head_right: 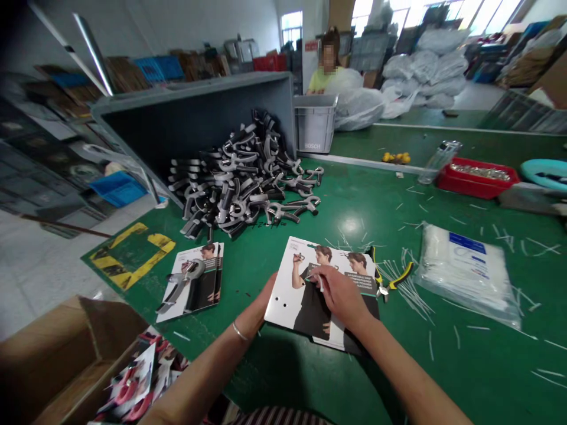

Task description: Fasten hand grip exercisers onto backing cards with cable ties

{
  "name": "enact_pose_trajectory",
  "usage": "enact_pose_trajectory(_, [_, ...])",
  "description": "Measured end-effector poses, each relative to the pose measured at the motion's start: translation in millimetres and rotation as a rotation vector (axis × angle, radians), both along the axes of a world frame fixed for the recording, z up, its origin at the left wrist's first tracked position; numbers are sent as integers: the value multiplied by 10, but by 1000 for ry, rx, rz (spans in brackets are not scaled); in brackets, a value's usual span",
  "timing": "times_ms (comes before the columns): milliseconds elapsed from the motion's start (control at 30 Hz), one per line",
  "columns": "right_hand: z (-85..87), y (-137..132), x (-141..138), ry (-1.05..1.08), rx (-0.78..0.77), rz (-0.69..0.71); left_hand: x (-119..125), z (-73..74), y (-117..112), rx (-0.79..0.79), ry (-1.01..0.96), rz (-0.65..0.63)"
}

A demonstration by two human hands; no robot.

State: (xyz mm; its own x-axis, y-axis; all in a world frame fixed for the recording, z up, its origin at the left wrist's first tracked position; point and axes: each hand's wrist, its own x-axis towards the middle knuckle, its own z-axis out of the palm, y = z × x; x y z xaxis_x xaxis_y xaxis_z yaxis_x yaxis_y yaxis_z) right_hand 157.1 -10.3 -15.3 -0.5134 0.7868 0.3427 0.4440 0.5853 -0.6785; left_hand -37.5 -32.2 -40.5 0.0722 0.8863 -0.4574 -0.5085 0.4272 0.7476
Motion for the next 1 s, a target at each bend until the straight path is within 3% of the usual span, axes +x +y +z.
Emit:
enact_pose_trajectory(100, [24,-11,-24,-26,47,51,9,55,-167,51,92,-10])
enact_pose_trajectory(333, [38,7,-36,62,-55,66,-50,164,-411,201,294,-205])
enact_pose_trajectory(400, [39,5,-27,89,-68,86,-47,156,-410,220,400,-191])
enact_pose_trajectory(500, [45,-3,-9,134,-93,122,-63,151,-415,270,705,-61])
enact_pose_trajectory(567, [52,-5,5,151,-128,131,-86,167,-449,282,811,-72])
enact_pose_trajectory(700, [75,3,37,155,-204,125,-113,215,-578,221,479,-342])
enact_pose_trajectory(767, [89,11,53,152,-233,131,-101,226,-616,270,454,-314])
enact_pose_trajectory(900, [97,19,75,150,-246,135,-36,202,-563,535,799,-111])
enact_pose_trajectory(1000, [91,3,72,151,-211,127,22,137,-508,623,913,-37])
